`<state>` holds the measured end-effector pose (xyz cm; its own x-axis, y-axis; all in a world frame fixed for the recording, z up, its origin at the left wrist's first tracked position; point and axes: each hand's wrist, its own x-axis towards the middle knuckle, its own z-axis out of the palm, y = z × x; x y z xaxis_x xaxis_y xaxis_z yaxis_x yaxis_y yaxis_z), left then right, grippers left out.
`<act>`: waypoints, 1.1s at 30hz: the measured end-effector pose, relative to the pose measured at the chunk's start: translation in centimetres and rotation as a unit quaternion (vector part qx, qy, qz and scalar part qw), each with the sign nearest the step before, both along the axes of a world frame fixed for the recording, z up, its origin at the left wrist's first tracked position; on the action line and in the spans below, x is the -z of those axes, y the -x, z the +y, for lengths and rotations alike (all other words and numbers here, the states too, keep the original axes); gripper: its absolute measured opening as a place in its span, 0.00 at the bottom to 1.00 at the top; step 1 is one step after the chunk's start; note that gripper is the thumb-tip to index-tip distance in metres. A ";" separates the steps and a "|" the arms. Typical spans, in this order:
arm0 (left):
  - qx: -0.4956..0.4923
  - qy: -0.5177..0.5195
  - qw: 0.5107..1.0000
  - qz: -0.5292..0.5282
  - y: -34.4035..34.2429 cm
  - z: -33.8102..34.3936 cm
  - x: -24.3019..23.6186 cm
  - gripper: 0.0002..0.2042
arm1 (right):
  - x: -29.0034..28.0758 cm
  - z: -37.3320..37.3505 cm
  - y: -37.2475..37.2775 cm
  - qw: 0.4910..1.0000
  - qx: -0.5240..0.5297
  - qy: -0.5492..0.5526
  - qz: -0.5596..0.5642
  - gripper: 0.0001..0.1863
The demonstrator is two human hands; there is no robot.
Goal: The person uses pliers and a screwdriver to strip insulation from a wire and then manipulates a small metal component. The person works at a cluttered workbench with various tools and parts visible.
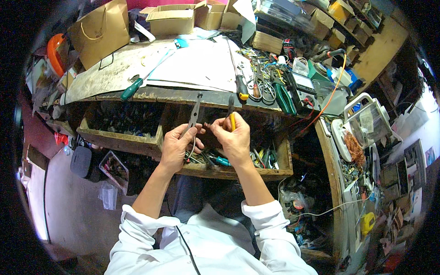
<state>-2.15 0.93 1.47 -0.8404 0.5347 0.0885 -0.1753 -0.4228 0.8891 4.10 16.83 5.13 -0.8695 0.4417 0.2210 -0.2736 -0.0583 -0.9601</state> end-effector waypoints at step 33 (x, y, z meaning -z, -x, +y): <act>-0.107 0.265 0.889 0.359 -0.6 0.1 0.9 0.14 | -1.3 2.3 2.8 0.997 -0.026 0.068 -0.015 0.18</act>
<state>-1.58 1.07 0.56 -0.7563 0.4965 0.4260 0.5511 0.1328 0.8238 1.27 19.11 6.41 -0.8977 0.4192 0.1357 -0.2379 -0.2020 -0.9500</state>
